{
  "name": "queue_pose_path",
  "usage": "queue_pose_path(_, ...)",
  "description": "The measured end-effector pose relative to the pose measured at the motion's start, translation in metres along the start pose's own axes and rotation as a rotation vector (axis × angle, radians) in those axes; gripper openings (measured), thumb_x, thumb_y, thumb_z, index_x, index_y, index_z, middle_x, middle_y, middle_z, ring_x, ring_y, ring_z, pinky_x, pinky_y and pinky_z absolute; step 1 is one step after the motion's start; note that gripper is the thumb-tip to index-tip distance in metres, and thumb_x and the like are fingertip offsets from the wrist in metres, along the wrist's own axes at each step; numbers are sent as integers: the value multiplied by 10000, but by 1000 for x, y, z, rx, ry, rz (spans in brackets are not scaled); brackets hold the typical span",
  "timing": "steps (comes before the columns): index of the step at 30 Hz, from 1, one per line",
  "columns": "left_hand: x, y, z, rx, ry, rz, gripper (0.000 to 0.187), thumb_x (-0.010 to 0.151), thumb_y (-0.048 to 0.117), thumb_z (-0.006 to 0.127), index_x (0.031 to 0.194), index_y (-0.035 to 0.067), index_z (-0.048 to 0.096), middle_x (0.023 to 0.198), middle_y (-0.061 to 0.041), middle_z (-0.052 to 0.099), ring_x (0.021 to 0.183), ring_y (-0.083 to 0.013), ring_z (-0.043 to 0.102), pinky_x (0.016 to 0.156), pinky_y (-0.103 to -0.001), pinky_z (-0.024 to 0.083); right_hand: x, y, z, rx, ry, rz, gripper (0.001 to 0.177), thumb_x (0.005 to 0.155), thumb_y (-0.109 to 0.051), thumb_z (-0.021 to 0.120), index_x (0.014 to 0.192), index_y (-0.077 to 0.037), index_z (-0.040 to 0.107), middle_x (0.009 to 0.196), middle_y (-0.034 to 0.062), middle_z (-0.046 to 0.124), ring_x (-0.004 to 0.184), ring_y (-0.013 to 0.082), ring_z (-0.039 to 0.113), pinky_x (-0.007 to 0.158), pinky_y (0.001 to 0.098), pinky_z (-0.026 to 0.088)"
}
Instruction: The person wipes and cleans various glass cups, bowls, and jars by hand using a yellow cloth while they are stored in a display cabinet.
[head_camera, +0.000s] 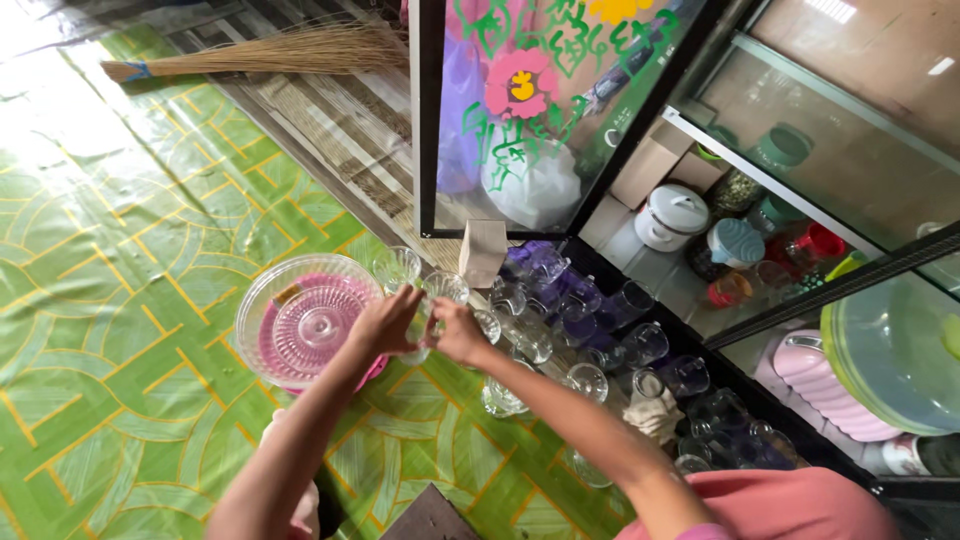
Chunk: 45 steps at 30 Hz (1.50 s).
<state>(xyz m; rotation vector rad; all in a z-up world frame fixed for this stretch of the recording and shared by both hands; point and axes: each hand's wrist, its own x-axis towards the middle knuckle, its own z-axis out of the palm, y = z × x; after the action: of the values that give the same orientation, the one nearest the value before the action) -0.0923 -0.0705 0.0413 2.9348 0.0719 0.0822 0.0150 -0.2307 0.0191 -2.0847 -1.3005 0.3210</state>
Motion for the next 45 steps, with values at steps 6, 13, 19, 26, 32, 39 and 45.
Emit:
queue_pose_path(6,7,-14,71,47,-1,-38,1092,547,329,957,1419,19,378,1300,-181,513,1215,-341,561,991,-398,539,-2,41,54,37,-36,57,212,692,-92,897,797,-25,726,1417,226,581,1313,371,582,1084,410,514)
queue_pose_path(13,4,-14,85,134,-36,-87,1156,483,238,976,1433,45,346,1356,-154,475,1254,-317,514,999,-392,515,-6,50,81,123,-3,51,117,741,15,801,839,-30,756,1456,238,563,1308,374,588,1073,398,506)
queue_pose_path(19,3,-11,72,172,-66,-131,1080,552,287,924,1453,94,362,1357,-118,481,1290,-289,490,981,-413,509,-9,46,81,134,-2,57,185,774,40,775,948,-3,728,1519,285,456,1374,435,496,1111,431,460)
queue_pose_path(26,24,9,-6,-69,-22,23,1190,564,458,942,1509,90,320,1472,-184,429,1329,-357,405,1120,-493,351,-17,24,33,-19,62,61,527,894,66,644,1403,18,516,1686,262,256,1540,420,272,1236,461,318)
queue_pose_path(32,77,56,-49,-82,252,171,1097,589,349,871,1492,43,327,1534,-181,381,1469,-349,326,1218,-475,272,-31,22,-79,-170,359,143,799,868,5,649,1582,-35,293,1715,196,182,1592,340,152,1285,427,215)
queue_pose_path(39,157,179,-79,-143,380,439,1070,669,283,814,1555,24,272,1644,-169,280,1547,-338,208,1249,-486,203,-86,68,-201,-302,713,164,811,862,-36,719,1561,-13,306,1657,242,256,1569,397,210,1279,486,247)
queue_pose_path(45,210,294,-91,-176,358,532,1141,668,310,822,1575,9,199,1657,-183,211,1554,-357,147,1244,-525,176,-164,101,-294,-448,871,225,868,862,-35,715,1577,4,224,1658,299,194,1556,458,179,1255,494,234)
